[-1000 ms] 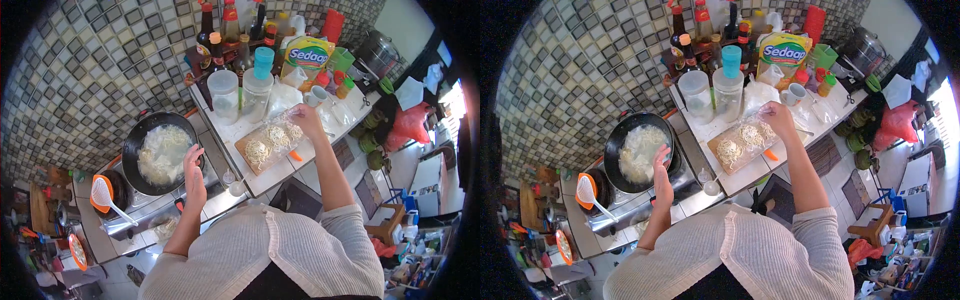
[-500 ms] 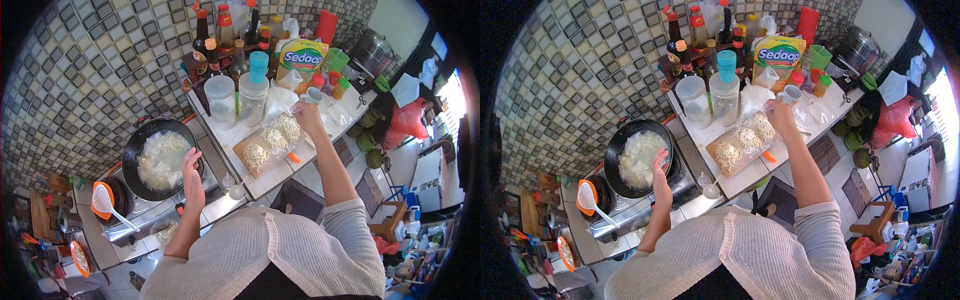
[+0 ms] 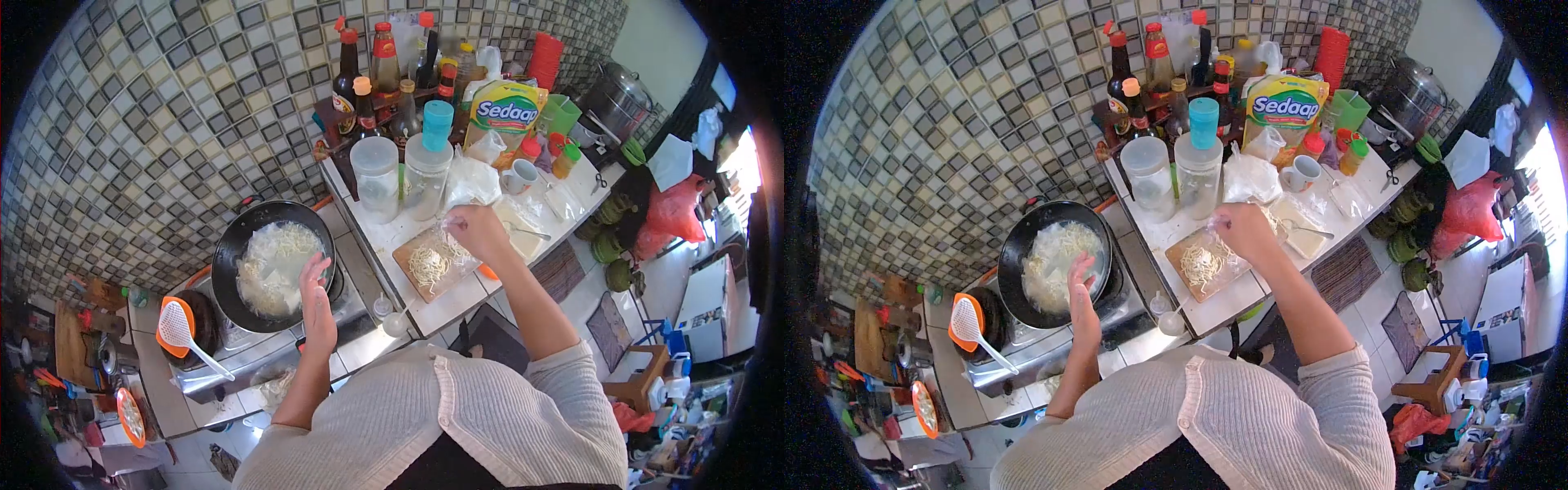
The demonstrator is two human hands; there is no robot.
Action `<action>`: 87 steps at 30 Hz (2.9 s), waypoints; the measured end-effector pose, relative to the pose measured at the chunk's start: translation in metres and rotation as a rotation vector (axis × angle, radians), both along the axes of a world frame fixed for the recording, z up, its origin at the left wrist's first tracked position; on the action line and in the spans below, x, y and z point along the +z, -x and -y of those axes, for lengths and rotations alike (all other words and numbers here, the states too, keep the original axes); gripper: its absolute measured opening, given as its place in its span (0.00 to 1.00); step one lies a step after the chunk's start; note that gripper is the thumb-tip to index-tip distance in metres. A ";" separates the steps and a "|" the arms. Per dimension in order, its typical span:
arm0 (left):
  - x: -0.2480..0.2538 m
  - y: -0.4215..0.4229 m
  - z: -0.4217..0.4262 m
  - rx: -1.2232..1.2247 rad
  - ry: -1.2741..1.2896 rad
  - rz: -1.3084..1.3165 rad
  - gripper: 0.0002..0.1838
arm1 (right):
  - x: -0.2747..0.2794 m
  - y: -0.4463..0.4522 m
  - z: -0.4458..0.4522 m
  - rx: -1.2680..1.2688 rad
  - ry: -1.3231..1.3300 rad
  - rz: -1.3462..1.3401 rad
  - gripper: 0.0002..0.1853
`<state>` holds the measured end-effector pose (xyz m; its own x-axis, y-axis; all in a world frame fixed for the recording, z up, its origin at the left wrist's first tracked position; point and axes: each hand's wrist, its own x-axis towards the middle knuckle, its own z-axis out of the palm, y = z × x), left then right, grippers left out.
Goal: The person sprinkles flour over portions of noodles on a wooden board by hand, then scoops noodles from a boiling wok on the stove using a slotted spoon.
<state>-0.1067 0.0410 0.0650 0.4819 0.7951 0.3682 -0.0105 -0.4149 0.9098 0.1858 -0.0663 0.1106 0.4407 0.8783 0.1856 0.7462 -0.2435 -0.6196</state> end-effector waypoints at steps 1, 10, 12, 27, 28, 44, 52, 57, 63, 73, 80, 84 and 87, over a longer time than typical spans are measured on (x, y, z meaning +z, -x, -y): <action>-0.001 0.000 0.000 -0.007 -0.008 0.003 0.29 | 0.003 0.000 0.000 -0.083 -0.012 0.046 0.09; -0.003 -0.016 -0.004 -0.116 0.018 -0.020 0.29 | -0.024 -0.026 0.049 -0.462 -0.449 0.133 0.09; -0.001 -0.024 -0.002 -0.135 -0.009 0.000 0.30 | -0.031 -0.027 0.071 -0.459 -0.389 0.094 0.10; 0.020 -0.042 0.095 -0.573 -0.100 0.022 0.26 | -0.123 0.060 0.311 -0.838 -0.443 -0.363 0.09; 0.021 -0.038 0.106 -0.603 -0.107 0.022 0.26 | -0.125 0.076 0.327 -0.868 -0.439 -0.406 0.09; -0.114 0.116 0.206 -0.351 1.590 -0.002 0.11 | -0.157 0.335 0.515 -1.116 -0.490 -0.603 0.10; -0.098 0.153 0.170 -0.237 1.503 0.256 0.17 | -0.164 0.379 0.526 -1.132 -0.496 -0.792 0.10; -0.095 0.171 0.121 -0.383 1.539 0.515 0.13 | -0.165 0.381 0.475 -1.006 -0.449 -0.904 0.10; -0.107 0.198 0.078 -0.546 1.538 0.467 0.08 | -0.149 0.364 0.411 -0.792 -0.444 -0.933 0.08; -0.141 0.242 0.045 -0.623 1.417 -0.014 0.13 | -0.148 0.358 0.318 -0.749 -0.374 -0.983 0.09; -0.125 0.321 -0.015 -0.634 1.269 0.026 0.11 | -0.162 0.357 0.187 -0.527 -0.421 -1.119 0.09; -0.115 0.368 -0.057 -0.534 1.119 -0.089 0.12 | -0.146 0.348 0.104 -0.338 -0.550 -1.141 0.08; -0.096 0.392 -0.076 -0.535 1.091 -0.098 0.11 | -0.132 0.341 0.046 -0.512 -0.653 -1.043 0.07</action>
<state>-0.4991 0.1175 -0.0308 0.8315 0.3572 -0.4255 0.1425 0.6031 0.7848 -0.1552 -0.1122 -0.0213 0.8844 0.4517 -0.1177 -0.2319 0.2064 -0.9506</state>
